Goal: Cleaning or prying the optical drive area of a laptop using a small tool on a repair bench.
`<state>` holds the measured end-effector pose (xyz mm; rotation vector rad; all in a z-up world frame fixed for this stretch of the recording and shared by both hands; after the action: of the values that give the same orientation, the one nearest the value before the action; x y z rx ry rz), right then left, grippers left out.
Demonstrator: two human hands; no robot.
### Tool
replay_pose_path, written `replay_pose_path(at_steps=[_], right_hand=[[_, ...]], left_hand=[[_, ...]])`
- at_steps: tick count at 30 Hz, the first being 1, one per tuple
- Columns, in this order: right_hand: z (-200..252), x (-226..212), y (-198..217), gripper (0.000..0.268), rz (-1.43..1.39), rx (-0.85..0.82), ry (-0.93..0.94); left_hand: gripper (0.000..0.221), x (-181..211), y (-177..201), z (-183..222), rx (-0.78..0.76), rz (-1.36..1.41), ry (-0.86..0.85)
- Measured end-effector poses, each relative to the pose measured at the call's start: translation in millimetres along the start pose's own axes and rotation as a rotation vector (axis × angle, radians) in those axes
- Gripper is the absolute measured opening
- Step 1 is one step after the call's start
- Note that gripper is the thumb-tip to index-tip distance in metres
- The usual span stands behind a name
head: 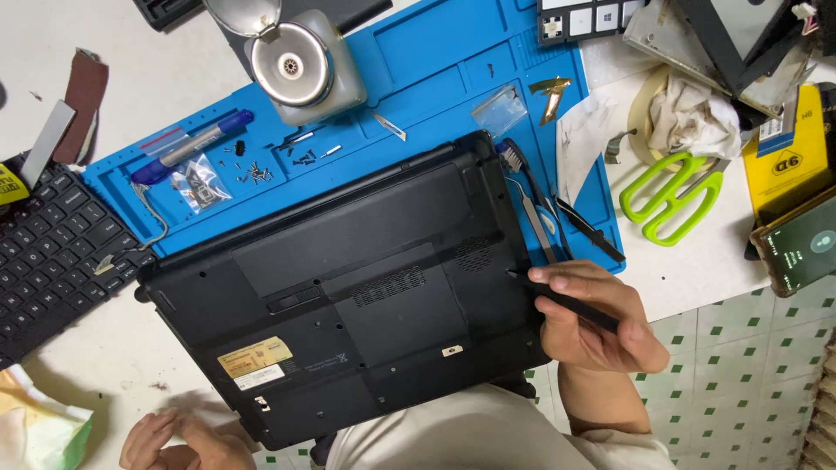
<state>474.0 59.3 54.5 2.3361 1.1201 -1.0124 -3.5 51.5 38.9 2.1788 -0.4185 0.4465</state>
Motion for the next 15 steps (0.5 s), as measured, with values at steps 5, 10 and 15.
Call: replay_pose_path(at_steps=[5,10,15], right_hand=[[-0.8,0.8,-2.7,0.074,0.019,-0.02,0.025],[-4.6,-1.3,-5.9,0.078,0.051,-0.086,0.126],[-9.3,-8.6,-13.2,0.074,0.103,-0.1,0.218]], left_hand=[[0.023,19.4,-6.5,-9.8,0.019,-0.03,0.03],[0.02,28.2,-11.4,-12.2,0.103,0.032,0.025],[0.027,38.1,-12.1,-15.1,0.076,0.045,0.181]])
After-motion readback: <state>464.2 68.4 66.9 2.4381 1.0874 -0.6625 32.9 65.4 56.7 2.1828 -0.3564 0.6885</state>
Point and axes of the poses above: each hand's wrist, its own z-axis away from the middle knuckle, its own y-axis out of the back of the hand, x = y × z, the point moved 5 cm from there along -z, towards the middle knuckle, and after that the axes turned 8 degrees about x, right-handed, at the moved point
